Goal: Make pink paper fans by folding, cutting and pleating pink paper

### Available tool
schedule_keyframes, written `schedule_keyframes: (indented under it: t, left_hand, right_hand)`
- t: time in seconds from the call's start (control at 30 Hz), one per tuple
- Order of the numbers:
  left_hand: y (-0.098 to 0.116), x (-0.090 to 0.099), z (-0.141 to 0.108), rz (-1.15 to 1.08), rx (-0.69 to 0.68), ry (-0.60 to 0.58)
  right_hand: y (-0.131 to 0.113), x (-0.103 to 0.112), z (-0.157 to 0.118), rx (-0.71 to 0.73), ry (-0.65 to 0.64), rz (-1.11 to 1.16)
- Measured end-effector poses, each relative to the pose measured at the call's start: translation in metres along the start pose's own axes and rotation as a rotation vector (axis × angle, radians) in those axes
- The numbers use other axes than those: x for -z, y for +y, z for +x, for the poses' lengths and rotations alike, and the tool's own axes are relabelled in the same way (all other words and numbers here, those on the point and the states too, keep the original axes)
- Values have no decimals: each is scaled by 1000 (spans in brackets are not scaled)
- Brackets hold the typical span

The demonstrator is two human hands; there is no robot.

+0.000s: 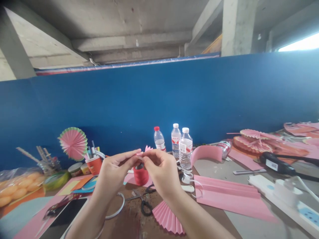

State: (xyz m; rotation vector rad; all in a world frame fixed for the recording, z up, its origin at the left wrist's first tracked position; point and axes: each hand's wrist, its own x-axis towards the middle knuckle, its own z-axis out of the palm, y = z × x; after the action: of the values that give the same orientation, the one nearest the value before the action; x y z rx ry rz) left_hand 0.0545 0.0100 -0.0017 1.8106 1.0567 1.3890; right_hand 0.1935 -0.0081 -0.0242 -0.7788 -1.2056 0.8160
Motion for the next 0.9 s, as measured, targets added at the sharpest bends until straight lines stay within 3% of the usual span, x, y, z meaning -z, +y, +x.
schedule_keyframes:
  t: [0.17,0.47,0.6,0.77,0.9]
  left_hand:
    - [-1,-3,0,-147,21,3]
    - [3,-10,-7,-44,-29,35]
    - [11,-7,-10,-38,-74,116]
    - [19,1,-9,2,-149,258]
    - [19,4,-9,-2,-185,265]
  right_hand:
    - [-2,0,2,-63,14,-92]
    - [-8,4,4,-32,64,-343]
    - [-13,6,4,-52,69,-282]
    - [-12,6,2,-8,-17,-135]
    - [-10,4,-1,58,-14,-197]
